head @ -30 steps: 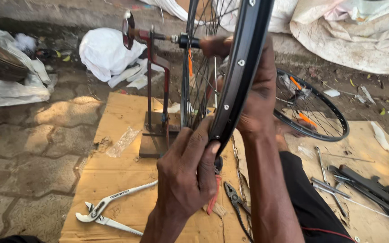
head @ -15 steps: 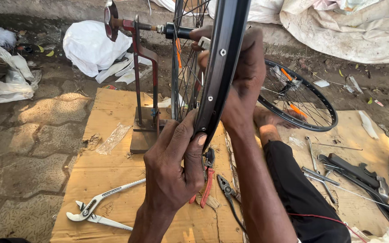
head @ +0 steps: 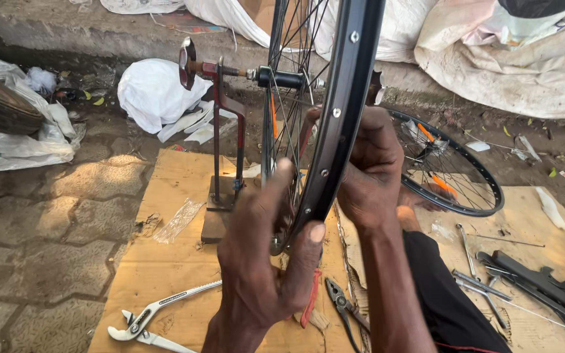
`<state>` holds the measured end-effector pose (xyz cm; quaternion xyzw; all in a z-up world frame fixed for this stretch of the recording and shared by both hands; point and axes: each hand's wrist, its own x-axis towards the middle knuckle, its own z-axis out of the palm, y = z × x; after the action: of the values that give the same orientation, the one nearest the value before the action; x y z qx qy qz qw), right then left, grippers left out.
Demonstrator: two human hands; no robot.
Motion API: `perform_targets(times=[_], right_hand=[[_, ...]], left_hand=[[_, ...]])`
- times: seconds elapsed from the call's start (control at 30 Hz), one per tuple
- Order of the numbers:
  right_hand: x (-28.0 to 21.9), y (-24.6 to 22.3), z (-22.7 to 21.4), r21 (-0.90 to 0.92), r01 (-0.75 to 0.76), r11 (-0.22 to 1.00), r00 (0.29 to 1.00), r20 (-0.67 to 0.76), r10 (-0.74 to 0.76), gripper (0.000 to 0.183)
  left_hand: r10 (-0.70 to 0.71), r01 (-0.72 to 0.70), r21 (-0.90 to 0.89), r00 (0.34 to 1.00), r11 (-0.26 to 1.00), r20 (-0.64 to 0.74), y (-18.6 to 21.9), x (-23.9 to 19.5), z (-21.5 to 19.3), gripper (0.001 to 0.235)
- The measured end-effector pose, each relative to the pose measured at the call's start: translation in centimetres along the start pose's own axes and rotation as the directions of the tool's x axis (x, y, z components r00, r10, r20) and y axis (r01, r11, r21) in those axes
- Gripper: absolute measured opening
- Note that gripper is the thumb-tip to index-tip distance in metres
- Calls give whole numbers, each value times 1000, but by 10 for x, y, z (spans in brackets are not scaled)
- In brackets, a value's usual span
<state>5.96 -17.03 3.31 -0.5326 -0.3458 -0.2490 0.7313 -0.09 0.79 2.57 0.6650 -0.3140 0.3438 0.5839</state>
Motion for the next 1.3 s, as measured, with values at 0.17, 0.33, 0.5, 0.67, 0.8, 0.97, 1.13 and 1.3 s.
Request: perform_targets(times=[0.17,0.33,0.5,0.67,0.8,0.97,1.13,1.3], right_hand=[[17,2,-11,-109,22,994,981,196,0,25],[34,-1,-5,-213,41,976,990,140,-11,31],[41,1,11,-52,116,992,982,155,-107,23],[32,-3,12,-198,54,979,998,-4,-56,20],[29,0,27,-910,318,265,792,102,-601,38],[24,-9,36,-376,281,883,944,-59,-325,33],[33,-29,3,-204,17,979,975,218,29,21],[32,-19,0,-383,199,902,959,266,-99,23]], left_hand=[[78,-86,77,992,993,104,-16,-8,8,47],[95,-100,84,994,991,63,-19,-1,16,50],[172,-174,76,984,982,36,-11,9,16,47],[75,-77,22,995,997,66,-6,7,11,50],[67,-69,26,996,997,63,-4,10,13,51],[89,-91,18,994,996,67,-4,10,7,51],[66,-67,19,995,998,70,-6,9,8,51],[117,-117,-8,993,993,30,-3,12,8,47]])
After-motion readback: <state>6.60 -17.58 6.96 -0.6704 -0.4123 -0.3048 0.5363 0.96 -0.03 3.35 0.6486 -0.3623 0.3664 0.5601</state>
